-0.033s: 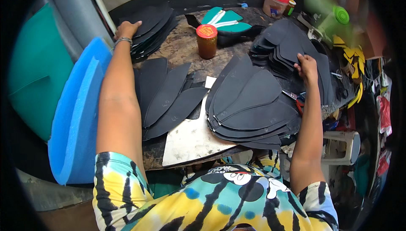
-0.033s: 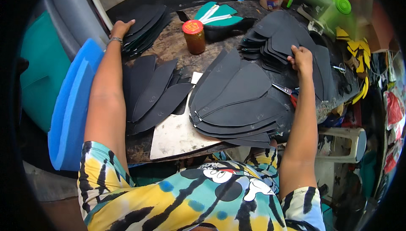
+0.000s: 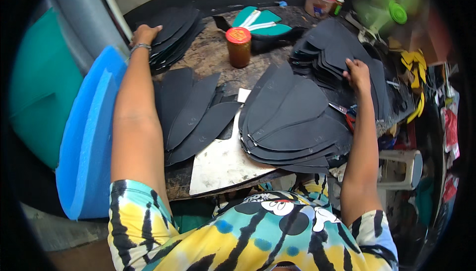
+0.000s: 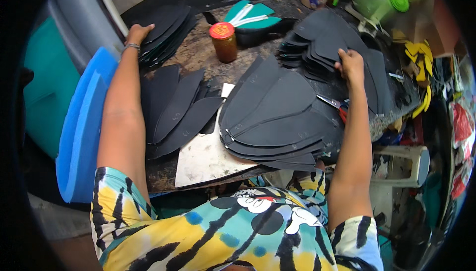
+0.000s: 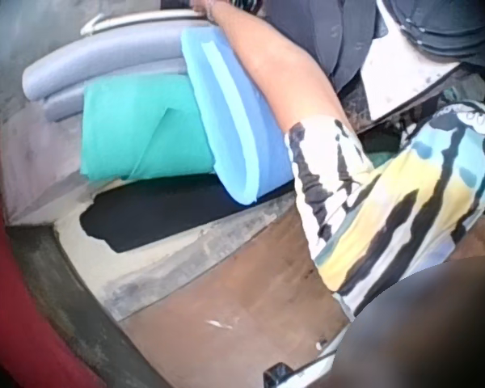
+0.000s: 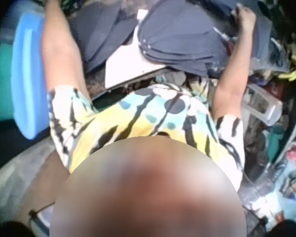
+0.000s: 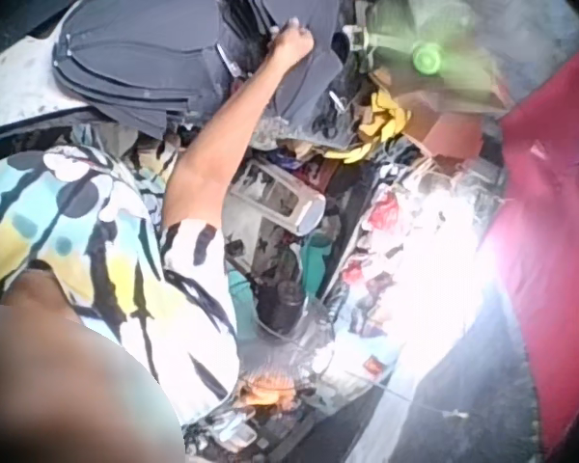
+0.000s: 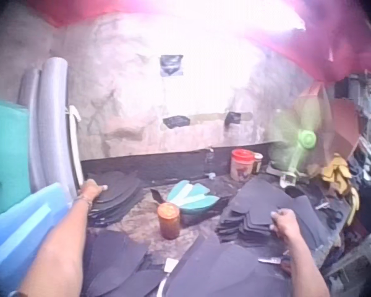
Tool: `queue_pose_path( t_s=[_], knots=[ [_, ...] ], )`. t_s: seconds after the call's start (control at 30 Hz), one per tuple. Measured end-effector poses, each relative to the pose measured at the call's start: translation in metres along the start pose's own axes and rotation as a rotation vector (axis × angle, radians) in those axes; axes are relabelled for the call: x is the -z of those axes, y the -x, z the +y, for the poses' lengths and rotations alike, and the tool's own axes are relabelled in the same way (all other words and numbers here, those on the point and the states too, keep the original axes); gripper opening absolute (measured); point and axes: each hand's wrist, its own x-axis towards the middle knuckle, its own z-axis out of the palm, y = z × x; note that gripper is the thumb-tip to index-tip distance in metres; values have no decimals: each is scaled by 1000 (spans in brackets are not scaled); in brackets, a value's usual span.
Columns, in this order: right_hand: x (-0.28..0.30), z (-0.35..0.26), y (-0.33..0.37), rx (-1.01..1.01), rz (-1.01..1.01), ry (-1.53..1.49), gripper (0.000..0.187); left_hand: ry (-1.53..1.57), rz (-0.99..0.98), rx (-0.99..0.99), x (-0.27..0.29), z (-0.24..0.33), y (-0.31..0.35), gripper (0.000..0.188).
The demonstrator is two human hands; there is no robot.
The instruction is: The person repeatedly picks up black fabric pieces from a table, turns them over to check the edges and seams, and places them back down. The person handles the pieces one at a time, inspecting the stitching and shape before returning them to the pile.
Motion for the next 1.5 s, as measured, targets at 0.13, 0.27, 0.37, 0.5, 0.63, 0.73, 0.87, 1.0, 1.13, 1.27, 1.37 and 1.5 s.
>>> queue_pose_path(
  t_s=[0.13,0.27,0.37,0.5,0.63,0.73,0.87,1.0,1.13,1.27,1.37,1.5],
  knots=[
    [3,-7,-6,111,15,402,39,76,302,84,3,9,0,99],
    [2,-20,7,47,-37,470,43,507,313,-148,41,19,39,54],
    [8,-33,26,46,-28,587,50,557,578,-318,86,42,98,53],
    [22,-55,54,31,-71,525,51,1201,198,-574,147,24,212,43],
    [11,-73,101,291,-170,94,40,1295,19,-595,154,-5,312,50],
    [-16,-94,153,381,-423,-237,31,877,33,-380,148,-19,367,56],
    [-46,-117,225,309,-807,-492,24,1720,-646,-319,129,-20,409,35],
    [-65,-126,277,384,-950,-664,25,2135,-1065,-517,108,-24,415,36],
    [-75,-130,302,357,-973,-696,23,2369,-1380,-653,96,-33,410,45],
    [-77,-130,317,426,-999,-765,23,2358,-1386,-695,96,-38,408,46],
    [-79,-131,323,358,-1091,-833,24,2268,-1297,-809,102,-38,407,48],
    [-86,-129,327,236,-1151,-893,19,2015,-763,-311,114,-43,425,31]
  ],
)
